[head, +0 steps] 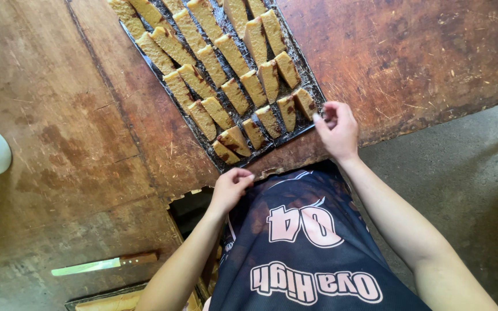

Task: The person slices a large marbled cake into smaller rectangular pieces and arranges them onto several black trays on a wooden surface.

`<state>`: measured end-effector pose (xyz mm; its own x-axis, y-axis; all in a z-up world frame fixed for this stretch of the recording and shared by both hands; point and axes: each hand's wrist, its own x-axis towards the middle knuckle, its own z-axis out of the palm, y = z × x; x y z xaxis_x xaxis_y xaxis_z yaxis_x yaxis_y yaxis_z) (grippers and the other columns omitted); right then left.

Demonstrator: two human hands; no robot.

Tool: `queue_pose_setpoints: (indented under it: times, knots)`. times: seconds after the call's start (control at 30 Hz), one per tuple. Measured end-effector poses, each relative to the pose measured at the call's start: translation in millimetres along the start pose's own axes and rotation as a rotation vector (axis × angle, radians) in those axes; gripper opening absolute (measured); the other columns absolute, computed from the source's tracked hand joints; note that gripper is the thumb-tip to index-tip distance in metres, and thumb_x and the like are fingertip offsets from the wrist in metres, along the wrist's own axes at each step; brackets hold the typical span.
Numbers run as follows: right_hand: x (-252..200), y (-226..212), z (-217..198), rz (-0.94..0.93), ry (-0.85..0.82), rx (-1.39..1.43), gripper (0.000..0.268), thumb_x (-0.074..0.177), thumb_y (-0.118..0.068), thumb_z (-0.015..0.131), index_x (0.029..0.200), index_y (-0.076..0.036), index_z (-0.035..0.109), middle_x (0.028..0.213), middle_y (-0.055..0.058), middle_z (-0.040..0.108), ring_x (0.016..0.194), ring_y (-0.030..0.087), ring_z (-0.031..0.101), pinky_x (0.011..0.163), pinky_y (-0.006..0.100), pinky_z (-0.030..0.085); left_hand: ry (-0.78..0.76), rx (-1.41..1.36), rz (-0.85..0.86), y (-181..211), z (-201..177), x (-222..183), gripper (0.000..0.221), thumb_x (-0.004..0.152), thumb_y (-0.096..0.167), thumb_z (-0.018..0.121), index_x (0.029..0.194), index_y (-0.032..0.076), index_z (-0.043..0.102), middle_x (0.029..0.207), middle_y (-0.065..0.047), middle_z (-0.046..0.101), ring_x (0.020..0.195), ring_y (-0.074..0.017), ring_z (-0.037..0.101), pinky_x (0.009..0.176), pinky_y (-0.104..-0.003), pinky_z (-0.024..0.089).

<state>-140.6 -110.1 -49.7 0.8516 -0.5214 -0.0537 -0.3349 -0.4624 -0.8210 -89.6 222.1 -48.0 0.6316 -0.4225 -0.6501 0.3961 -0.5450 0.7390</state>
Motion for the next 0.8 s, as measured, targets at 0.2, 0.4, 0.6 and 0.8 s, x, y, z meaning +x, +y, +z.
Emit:
queue_pose_setpoints:
  times: [0.2, 0.4, 0.6, 0.8]
  knots:
    - [-9, 52, 22, 0.784, -0.286, 0.521, 0.023, 0.101, -0.027, 0.059, 0.107, -0.005, 0.067, 0.087, 0.006, 0.072, 0.068, 0.013, 0.066, 0.057, 0.026, 0.051, 0.038, -0.646, -0.452, -40, -13, -4, 0.027, 0.092, 0.031, 0.069, 0.11, 0.01, 0.072, 0.085, -0.002, 0.073, 0.057, -0.0047, 0.053, 0.047, -0.02, 0.032]
    - [1, 50, 23, 0.892, -0.432, 0.515, 0.021, 0.099, -0.023, 0.059, 0.106, -0.005, 0.067, 0.092, 0.008, 0.074, 0.07, 0.013, 0.069, 0.058, 0.025, 0.053, 0.13, -0.772, -0.417, -35, -2, -7, 0.022, 0.093, 0.028, 0.07, 0.106, 0.01, 0.071, 0.087, -0.001, 0.074, 0.059, -0.0043, 0.053, 0.049, -0.019, 0.035]
    - [10, 42, 29, 0.902, -0.465, 0.678, 0.021, 0.1, -0.023, 0.06, 0.107, -0.005, 0.067, 0.094, 0.009, 0.075, 0.072, 0.013, 0.069, 0.06, 0.024, 0.054, 0.229, -0.77, -0.333, -45, -16, 15, 0.019, 0.093, 0.025, 0.07, 0.104, 0.009, 0.072, 0.084, -0.001, 0.073, 0.058, -0.0036, 0.053, 0.047, -0.019, 0.033]
    - [40, 30, 50, 0.896, -0.443, 0.716, 0.021, 0.101, -0.024, 0.058, 0.105, -0.005, 0.066, 0.093, 0.008, 0.075, 0.071, 0.012, 0.069, 0.06, 0.023, 0.054, 0.258, -0.712, -0.287, -37, -46, 48, 0.017, 0.093, 0.024, 0.071, 0.102, 0.009, 0.071, 0.081, -0.001, 0.074, 0.056, -0.0031, 0.054, 0.046, -0.019, 0.034]
